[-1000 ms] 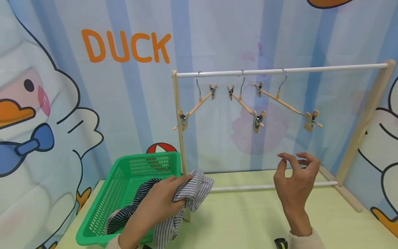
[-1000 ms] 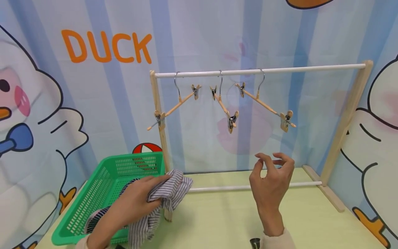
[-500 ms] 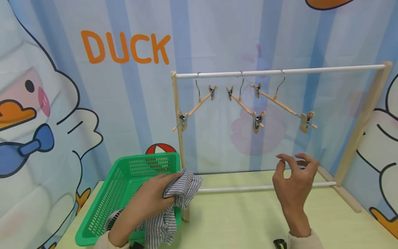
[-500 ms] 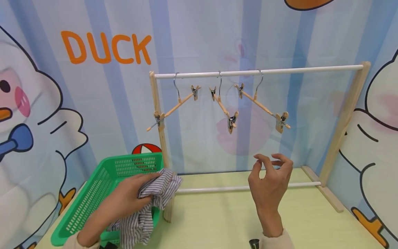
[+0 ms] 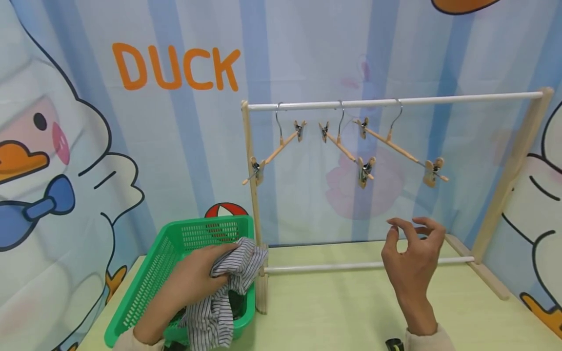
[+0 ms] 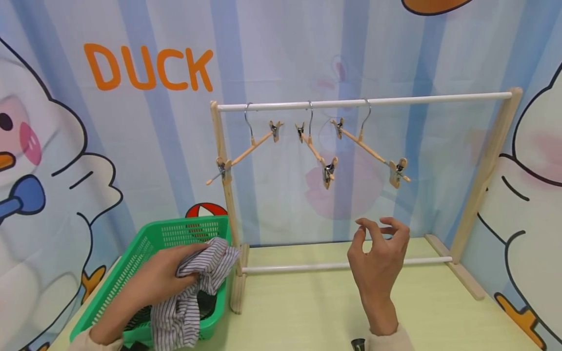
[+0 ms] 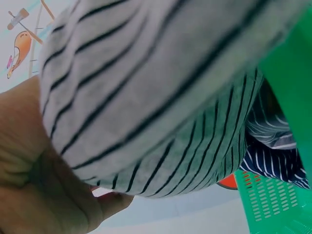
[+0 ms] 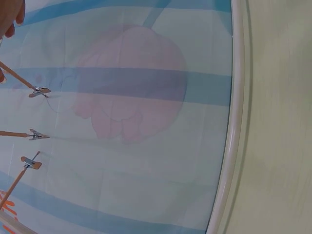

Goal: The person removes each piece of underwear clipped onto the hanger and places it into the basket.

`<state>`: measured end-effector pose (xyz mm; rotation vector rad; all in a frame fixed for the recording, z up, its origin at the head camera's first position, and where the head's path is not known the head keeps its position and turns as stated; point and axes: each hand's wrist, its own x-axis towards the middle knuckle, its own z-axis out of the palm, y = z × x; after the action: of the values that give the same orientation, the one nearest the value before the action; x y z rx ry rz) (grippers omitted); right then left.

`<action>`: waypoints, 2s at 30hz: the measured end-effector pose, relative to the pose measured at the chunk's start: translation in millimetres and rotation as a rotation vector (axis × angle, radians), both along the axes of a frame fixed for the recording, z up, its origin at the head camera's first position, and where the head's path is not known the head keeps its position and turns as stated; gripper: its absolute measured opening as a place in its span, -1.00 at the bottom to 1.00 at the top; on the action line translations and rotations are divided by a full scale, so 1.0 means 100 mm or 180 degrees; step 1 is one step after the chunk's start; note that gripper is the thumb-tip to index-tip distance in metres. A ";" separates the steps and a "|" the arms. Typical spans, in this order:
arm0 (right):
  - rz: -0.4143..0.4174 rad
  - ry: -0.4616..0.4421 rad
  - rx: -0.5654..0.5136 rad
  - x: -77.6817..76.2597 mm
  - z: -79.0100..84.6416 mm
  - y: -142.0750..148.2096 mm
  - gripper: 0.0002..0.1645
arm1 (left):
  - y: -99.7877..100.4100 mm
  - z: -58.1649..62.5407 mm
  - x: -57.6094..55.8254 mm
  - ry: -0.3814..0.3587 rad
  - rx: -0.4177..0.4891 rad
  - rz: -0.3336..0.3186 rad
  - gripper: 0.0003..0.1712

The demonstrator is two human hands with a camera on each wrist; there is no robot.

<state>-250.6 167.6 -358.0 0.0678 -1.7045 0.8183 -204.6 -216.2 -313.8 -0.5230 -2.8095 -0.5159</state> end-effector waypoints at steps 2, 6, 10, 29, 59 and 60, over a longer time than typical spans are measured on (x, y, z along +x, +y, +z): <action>0.0003 -0.0014 0.0017 0.00 -0.01 0.01 -0.73 | -0.03 0.00 -0.02 0.0012 -0.0028 0.0003 -0.27; 0.0008 0.0003 -0.0006 0.00 -0.03 0.02 -0.76 | -0.07 0.00 -0.06 0.0187 -0.0153 0.0013 -0.29; -0.0021 0.0071 -0.0055 0.00 -0.04 0.02 -0.79 | -0.10 0.01 -0.08 0.0264 -0.0264 0.0074 -0.29; 0.0005 0.0029 -0.0034 -0.01 -0.06 0.02 -0.79 | -0.31 0.00 -0.24 -0.0014 -0.0061 0.0204 -0.34; -0.0009 -0.0081 -0.0023 0.02 -0.08 0.07 -0.76 | -0.43 -0.07 -0.22 -0.0274 -0.0286 0.0503 -0.55; -0.0011 -0.0091 -0.0027 0.02 -0.08 0.07 -0.76 | -0.43 -0.07 -0.22 -0.0282 -0.0284 0.0497 -0.55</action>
<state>-248.2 175.0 -365.6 0.0476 -1.7276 0.8275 -227.0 -259.1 -321.2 -0.3004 -2.9376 -0.3930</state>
